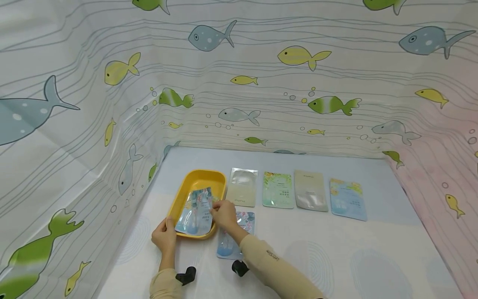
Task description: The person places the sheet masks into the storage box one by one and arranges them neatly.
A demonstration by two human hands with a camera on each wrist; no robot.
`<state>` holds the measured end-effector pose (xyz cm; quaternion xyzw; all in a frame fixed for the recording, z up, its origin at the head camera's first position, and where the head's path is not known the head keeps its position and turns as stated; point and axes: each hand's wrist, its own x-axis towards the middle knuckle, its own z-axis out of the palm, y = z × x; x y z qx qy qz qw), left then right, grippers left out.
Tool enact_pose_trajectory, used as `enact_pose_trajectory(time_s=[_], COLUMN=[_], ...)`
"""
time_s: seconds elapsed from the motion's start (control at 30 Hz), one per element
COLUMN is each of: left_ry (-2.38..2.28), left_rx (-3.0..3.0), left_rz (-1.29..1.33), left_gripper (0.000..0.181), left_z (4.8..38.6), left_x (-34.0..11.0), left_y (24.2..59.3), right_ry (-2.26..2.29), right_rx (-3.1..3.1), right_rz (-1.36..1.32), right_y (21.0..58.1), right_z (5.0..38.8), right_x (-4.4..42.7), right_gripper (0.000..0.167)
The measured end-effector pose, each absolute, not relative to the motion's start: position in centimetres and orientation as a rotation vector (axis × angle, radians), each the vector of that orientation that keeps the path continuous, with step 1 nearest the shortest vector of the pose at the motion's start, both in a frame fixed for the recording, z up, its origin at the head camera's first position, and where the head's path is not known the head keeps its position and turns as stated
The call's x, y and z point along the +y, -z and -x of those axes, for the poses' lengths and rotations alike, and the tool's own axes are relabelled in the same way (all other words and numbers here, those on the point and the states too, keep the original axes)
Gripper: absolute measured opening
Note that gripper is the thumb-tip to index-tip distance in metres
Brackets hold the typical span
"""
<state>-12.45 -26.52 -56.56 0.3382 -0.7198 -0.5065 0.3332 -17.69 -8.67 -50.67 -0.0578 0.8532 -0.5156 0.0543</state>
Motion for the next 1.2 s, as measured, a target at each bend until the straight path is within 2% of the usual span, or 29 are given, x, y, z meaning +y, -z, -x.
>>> enact_pose_trajectory(time_s=[0.43, 0.63, 0.83, 1.07, 1.2], left_ry=[1.302, 1.299, 1.316, 1.315, 1.320], left_rx=[-1.902, -1.899, -1.917, -1.937, -1.929], left_rz=[-0.872, -0.879, -0.893, -0.892, -0.893], left_gripper=[0.026, 0.026, 0.027, 0.028, 0.028], left_z=[12.6, 12.6, 12.4, 12.4, 12.4], left_x=[-26.5, -26.5, -26.5, -26.5, -26.6], left_y=[56.7, 56.8, 56.8, 56.7, 56.7], right_ry=[1.098, 1.041, 1.148, 1.627, 1.719], right_rx=[2.924, 2.957, 2.930, 2.842, 2.868], right_rz=[0.409, 0.444, 0.480, 0.493, 0.436], right_y=[51.4, 51.7, 52.1, 52.3, 52.6], right_z=[17.0, 16.8, 16.4, 15.9, 15.9], right_x=[-9.1, -9.2, -8.9, -7.3, -6.0], right_gripper=[0.008, 0.018, 0.020, 0.020, 0.019])
